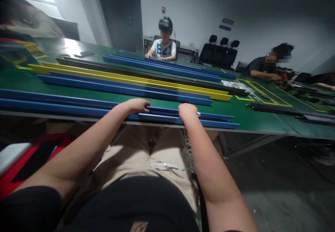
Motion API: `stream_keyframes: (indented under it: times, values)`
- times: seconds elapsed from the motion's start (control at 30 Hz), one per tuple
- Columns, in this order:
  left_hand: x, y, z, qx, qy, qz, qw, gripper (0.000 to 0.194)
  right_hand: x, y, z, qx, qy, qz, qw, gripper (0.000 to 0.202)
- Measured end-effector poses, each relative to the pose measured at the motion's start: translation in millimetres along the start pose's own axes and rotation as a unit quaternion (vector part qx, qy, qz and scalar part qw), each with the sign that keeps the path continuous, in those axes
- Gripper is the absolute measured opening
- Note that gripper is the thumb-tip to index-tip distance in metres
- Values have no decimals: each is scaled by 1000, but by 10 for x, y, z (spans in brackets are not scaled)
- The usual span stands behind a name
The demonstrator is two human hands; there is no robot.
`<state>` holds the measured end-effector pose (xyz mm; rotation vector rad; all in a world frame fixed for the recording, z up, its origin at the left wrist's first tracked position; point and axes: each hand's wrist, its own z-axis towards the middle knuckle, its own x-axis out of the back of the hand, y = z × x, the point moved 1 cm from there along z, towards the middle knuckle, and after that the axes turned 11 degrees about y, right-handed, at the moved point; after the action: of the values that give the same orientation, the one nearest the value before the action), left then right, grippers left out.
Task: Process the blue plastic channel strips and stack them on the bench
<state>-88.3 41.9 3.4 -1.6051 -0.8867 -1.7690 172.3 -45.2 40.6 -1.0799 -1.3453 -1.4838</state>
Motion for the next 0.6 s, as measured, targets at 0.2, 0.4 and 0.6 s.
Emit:
stream_keyframes:
  times: [0.2,0.4,0.6]
  values:
    - [45,150,64,12,-24,12,1000,47,-8,-11,0,-12,3,13,1000,35]
    - [7,635,294,-14,-11,6,1000,42,-5,-18,-23,-13,11,19,1000,35]
    - [-74,1105,577,-44,-13,-12,999,36,18,-32,-41,-31,10,29,999,37]
